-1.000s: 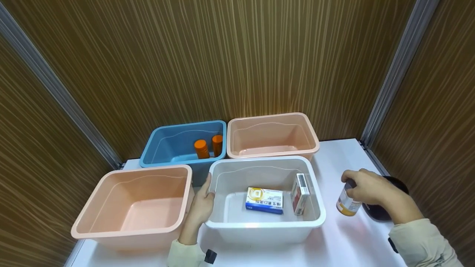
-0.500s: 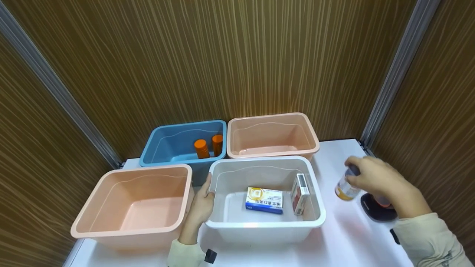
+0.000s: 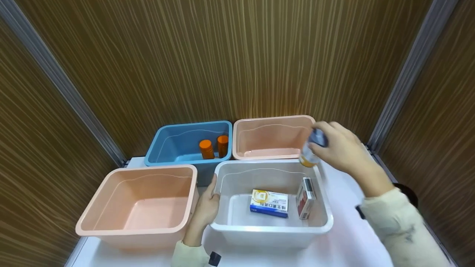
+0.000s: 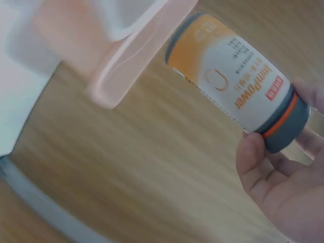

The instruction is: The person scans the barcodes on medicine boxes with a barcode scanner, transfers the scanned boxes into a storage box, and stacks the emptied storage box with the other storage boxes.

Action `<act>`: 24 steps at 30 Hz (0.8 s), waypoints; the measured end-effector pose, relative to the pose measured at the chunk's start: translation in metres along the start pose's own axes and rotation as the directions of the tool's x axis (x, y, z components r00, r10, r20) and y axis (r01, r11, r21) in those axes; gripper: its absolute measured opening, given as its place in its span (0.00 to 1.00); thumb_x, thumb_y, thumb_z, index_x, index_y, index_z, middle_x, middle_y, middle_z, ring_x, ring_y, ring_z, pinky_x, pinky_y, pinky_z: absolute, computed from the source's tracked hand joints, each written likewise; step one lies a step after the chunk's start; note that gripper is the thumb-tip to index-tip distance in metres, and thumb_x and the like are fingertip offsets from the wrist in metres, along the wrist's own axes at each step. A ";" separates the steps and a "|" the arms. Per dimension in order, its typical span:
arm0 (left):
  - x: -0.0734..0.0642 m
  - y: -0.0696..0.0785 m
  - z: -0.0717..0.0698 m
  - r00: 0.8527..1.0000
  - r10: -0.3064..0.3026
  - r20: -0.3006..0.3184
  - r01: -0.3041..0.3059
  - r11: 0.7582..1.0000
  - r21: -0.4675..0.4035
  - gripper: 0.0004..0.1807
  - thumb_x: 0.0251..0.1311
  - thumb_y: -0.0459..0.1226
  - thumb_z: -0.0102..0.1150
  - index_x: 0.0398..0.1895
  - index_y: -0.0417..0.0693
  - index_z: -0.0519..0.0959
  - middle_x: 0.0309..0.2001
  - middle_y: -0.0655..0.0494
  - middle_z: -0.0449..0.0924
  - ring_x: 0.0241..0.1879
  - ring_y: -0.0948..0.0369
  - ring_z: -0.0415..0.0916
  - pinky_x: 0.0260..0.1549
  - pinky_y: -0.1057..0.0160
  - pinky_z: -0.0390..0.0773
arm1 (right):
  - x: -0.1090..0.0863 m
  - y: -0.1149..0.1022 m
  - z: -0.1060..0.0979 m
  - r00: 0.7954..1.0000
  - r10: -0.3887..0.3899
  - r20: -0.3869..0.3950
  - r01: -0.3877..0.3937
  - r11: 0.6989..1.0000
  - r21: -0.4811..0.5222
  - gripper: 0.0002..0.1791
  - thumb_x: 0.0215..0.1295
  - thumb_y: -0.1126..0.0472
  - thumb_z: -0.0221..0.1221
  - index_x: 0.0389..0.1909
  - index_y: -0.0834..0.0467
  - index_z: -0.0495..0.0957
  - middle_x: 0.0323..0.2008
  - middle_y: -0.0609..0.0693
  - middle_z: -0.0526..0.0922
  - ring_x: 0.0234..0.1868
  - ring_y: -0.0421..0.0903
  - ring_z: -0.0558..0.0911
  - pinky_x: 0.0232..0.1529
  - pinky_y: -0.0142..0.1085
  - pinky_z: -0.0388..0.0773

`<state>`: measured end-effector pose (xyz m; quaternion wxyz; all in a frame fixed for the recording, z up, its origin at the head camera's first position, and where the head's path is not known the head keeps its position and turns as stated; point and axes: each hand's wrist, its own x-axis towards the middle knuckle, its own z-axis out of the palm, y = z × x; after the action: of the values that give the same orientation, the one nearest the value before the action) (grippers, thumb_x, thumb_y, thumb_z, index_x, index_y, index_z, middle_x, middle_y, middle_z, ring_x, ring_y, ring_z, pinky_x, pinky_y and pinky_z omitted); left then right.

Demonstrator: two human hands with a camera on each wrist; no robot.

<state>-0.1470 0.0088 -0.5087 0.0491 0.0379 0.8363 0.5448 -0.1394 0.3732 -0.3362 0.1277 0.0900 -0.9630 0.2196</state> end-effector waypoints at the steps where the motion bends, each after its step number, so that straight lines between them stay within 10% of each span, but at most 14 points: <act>1: 0.000 0.000 0.000 1.000 0.002 -0.001 -0.002 1.000 0.001 0.34 0.78 0.33 0.42 0.82 0.53 0.47 0.79 0.56 0.52 0.75 0.50 0.55 0.67 0.43 0.61 | 0.007 -0.007 0.003 1.000 -0.008 -0.003 0.009 1.000 0.015 0.28 0.69 0.52 0.64 0.66 0.58 0.71 0.52 0.65 0.76 0.48 0.66 0.76 0.39 0.61 0.79; 14: -0.004 0.003 0.005 1.000 0.013 -0.002 -0.013 0.999 0.031 0.33 0.76 0.32 0.43 0.82 0.50 0.50 0.78 0.54 0.55 0.74 0.51 0.56 0.67 0.46 0.62 | 0.088 -0.088 0.057 0.983 -0.167 0.070 0.162 0.984 0.072 0.27 0.66 0.54 0.67 0.63 0.56 0.74 0.51 0.59 0.78 0.49 0.60 0.78 0.44 0.58 0.79; 24: -0.007 0.009 0.015 1.000 0.009 0.007 -0.009 0.999 0.046 0.32 0.77 0.34 0.44 0.82 0.50 0.51 0.77 0.52 0.57 0.73 0.50 0.60 0.67 0.47 0.64 | 0.130 -0.136 0.105 0.981 -0.146 0.125 0.119 0.972 0.202 0.27 0.65 0.56 0.67 0.64 0.55 0.74 0.54 0.57 0.77 0.51 0.57 0.77 0.48 0.53 0.81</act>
<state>-0.1378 0.0247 -0.5063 0.0484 0.0446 0.8483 0.5254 -0.2530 0.1902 -0.3361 0.0653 0.1812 -0.9354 0.2964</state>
